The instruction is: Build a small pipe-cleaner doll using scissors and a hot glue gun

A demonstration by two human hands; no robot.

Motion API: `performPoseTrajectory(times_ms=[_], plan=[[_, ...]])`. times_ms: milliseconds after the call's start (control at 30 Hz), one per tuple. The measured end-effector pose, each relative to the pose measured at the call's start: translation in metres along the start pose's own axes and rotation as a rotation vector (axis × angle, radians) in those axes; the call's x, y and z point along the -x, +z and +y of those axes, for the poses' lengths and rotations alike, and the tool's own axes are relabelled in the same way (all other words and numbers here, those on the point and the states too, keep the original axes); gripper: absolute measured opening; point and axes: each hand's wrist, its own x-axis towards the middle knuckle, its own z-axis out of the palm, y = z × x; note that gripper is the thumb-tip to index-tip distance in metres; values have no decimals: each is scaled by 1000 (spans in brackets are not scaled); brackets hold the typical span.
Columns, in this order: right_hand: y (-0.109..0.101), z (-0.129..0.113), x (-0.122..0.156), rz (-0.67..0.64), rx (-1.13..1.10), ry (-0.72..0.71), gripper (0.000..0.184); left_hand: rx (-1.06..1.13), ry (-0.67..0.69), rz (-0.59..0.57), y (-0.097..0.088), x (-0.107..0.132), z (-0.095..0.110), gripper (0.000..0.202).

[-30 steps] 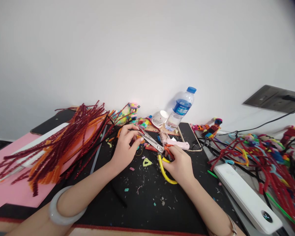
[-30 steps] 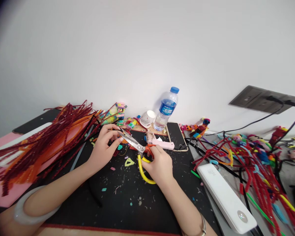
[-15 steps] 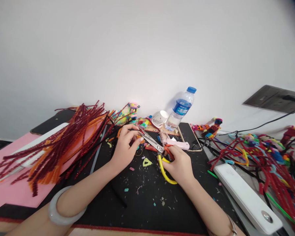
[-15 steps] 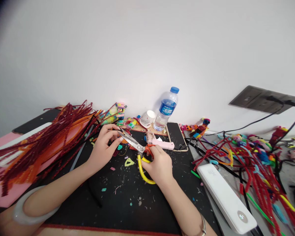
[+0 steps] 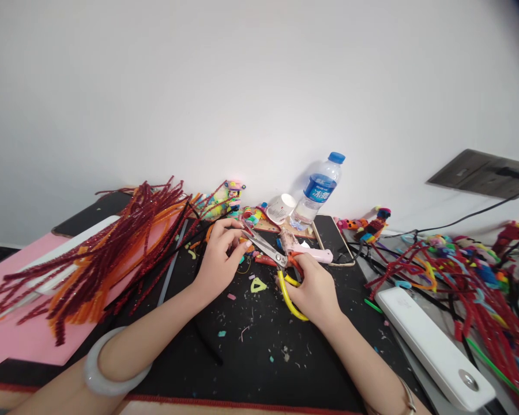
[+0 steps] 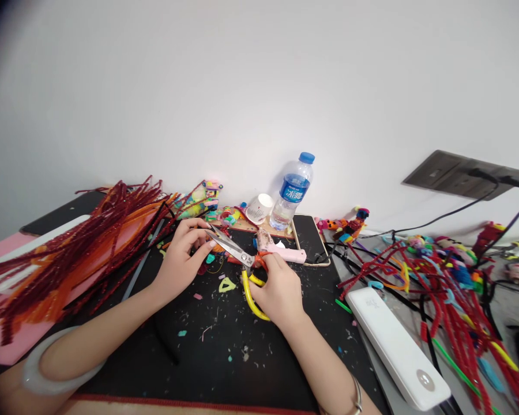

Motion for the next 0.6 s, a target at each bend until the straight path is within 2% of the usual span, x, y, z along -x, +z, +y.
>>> performPoseTrajectory(times_ms=[267, 600], plan=[[-1, -5, 0, -13, 42, -17, 31, 32, -14, 3, -1, 1, 0, 9], [-1, -3, 0, -42, 50, 24, 28, 26, -14, -2, 0, -2, 2, 8]])
